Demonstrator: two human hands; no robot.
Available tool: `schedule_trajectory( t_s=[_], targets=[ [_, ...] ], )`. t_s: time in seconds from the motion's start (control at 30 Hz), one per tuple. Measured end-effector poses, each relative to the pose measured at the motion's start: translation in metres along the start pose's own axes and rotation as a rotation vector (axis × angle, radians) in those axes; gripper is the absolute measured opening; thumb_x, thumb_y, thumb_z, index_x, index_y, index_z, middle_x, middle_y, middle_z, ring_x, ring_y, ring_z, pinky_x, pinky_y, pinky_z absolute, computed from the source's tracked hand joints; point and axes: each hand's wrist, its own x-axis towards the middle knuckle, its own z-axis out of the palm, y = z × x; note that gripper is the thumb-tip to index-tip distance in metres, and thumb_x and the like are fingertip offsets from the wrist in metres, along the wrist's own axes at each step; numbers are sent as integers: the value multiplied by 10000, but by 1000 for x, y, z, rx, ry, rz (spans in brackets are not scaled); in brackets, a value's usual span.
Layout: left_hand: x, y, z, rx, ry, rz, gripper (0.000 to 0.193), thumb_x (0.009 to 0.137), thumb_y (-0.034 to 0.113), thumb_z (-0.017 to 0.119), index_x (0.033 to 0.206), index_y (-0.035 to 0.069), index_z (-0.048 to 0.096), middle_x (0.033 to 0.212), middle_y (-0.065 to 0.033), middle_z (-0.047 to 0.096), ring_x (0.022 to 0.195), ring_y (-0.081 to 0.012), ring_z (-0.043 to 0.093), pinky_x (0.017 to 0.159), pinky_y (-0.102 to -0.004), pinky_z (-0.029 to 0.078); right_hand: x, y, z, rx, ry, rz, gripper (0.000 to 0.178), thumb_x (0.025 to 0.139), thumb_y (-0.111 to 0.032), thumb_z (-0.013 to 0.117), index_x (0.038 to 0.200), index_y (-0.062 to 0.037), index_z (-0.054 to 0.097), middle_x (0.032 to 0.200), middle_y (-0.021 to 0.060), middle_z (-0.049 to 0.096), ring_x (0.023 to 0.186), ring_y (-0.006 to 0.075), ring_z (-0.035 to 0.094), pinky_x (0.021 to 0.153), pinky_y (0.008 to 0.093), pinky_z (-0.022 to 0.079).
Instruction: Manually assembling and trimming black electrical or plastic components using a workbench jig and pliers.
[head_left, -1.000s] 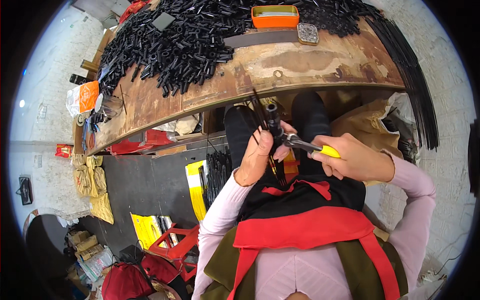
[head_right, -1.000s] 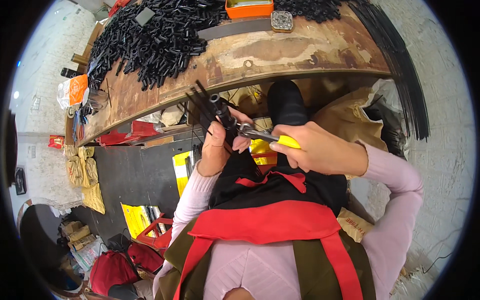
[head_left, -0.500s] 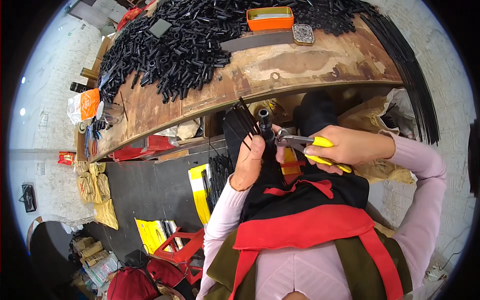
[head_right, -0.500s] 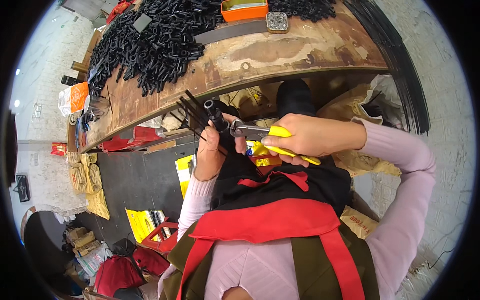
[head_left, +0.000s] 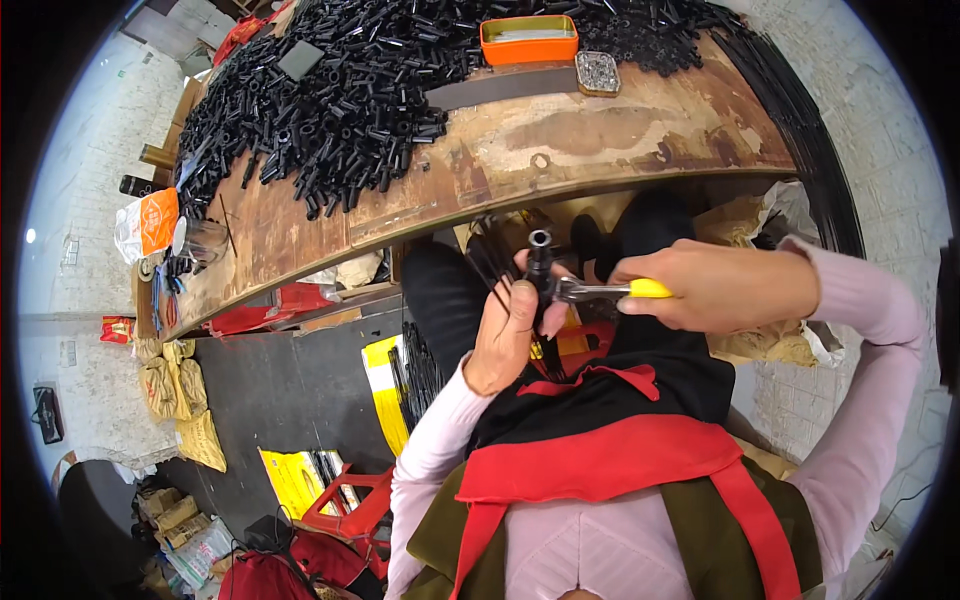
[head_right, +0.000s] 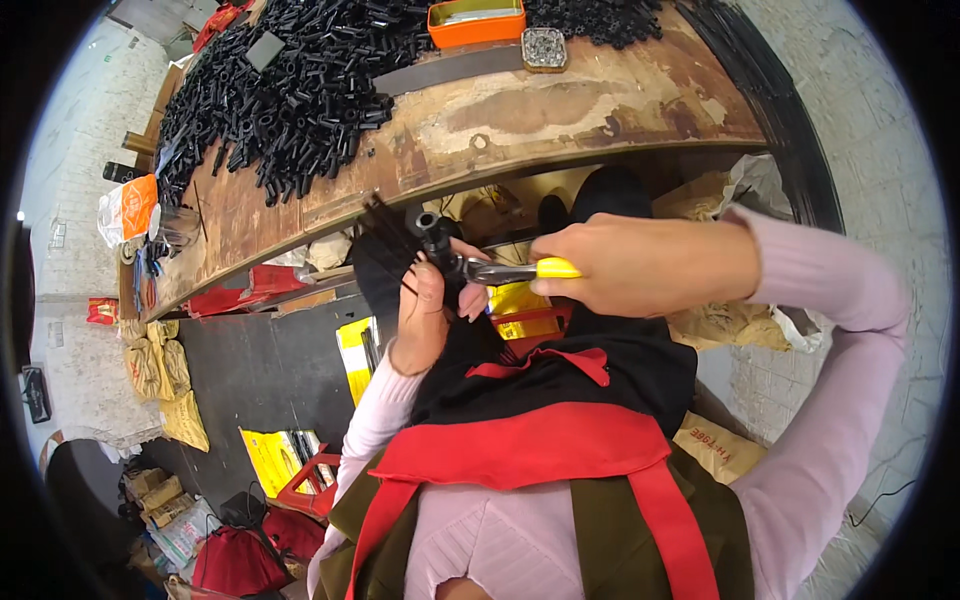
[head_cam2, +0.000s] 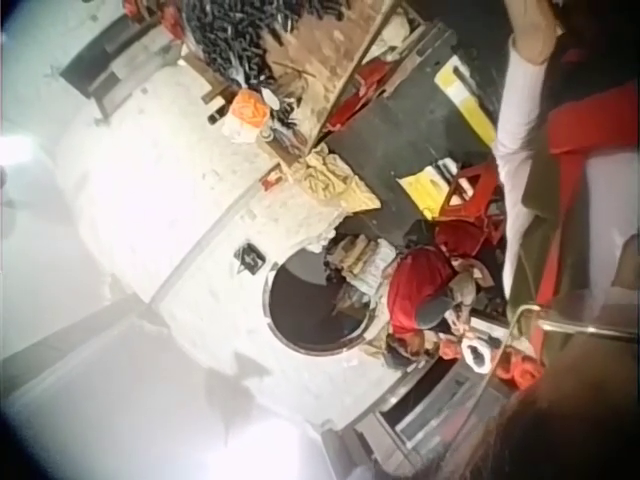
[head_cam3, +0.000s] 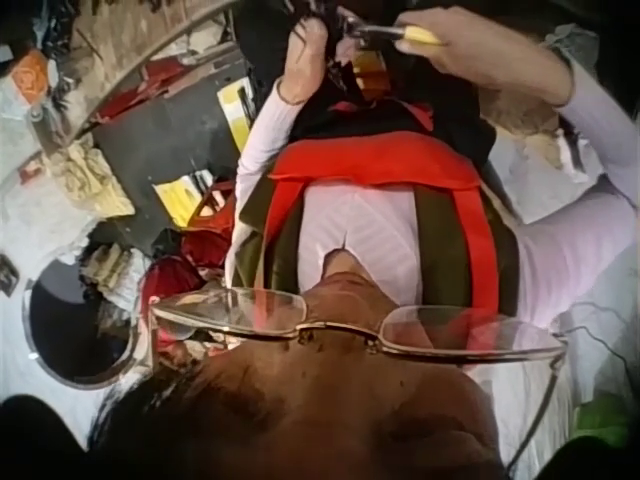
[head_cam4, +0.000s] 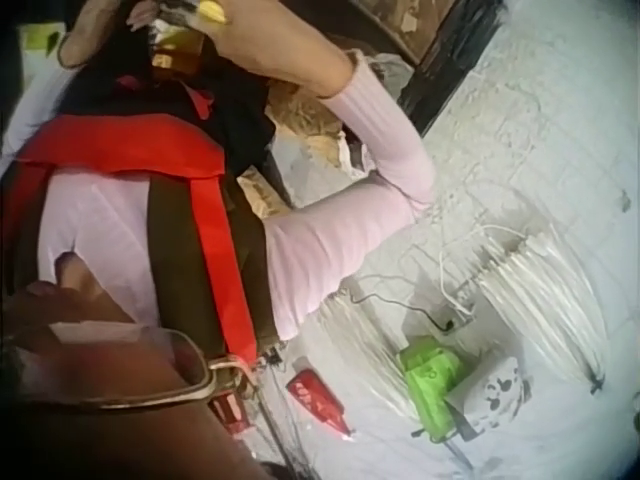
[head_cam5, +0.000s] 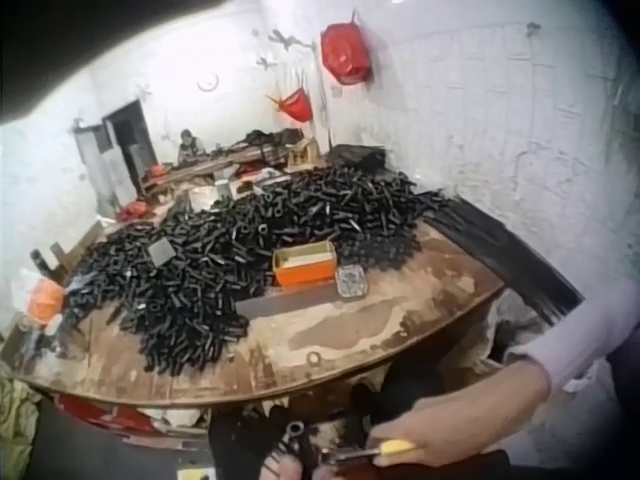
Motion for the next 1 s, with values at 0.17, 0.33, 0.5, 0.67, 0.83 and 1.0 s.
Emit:
schedule_trajectory(
  t_s=[0.17, 0.33, 0.5, 0.67, 0.83, 1.0],
  targets=[
    [20, -2, -41, 36, 185, 6, 544, 1071, 450, 320, 1182, -30, 551, 701, -21, 499, 577, -106, 440, 552, -261, 389, 57, 33, 13, -92, 365, -302, 387, 982, -329, 579, 1201, -28, 469, 773, 225, 620, 772, 423, 620, 658, 479, 460],
    [-5, 47, -92, -3, 761, 299, 443, 1059, 443, 367, 1117, 49, 561, 689, -22, 457, 566, -119, 423, 505, -265, 367, 94, 119, -16, -696, 880, 27, 436, 940, -439, 588, 1120, -56, 483, 946, 156, 616, 810, 370, 644, 656, 453, 493],
    [-69, 114, -118, -122, 810, 651, 534, 1020, 492, 448, 1228, 3, 497, 797, -9, 404, 710, -107, 405, 672, -260, 392, 95, 88, 31, -756, 997, -657, 191, 674, -243, 649, 761, -85, 585, 791, 69, 550, 737, 277, 569, 641, 401, 480],
    [-57, 66, -107, -865, 622, 539, 434, 955, 285, 618, 1206, -32, 463, 887, -36, 417, 830, -177, 442, 817, -327, 437, 59, 60, 122, 439, 87, -537, 378, 939, -247, 673, 1244, -39, 593, 1055, 135, 685, 885, 252, 685, 752, 340, 551],
    [-17, -57, -87, -990, 371, 241, 454, 974, 325, 546, 1179, -75, 480, 994, -139, 550, 996, -306, 529, 1049, -444, 399, 6, 96, 103, 1041, 1003, -668, 463, 679, 146, 759, 1043, 5, 510, 1041, 185, 606, 823, 282, 692, 715, 387, 618],
    [-2, -179, -111, -1285, 635, -330, 612, 1053, 469, 250, 1241, -56, 503, 1175, -225, 614, 1177, -381, 558, 1042, -513, 445, -52, 87, 78, 1074, 1401, -570, 448, 596, 159, 717, 946, -42, 522, 963, 124, 585, 834, 177, 617, 755, 322, 570]
  ],
)
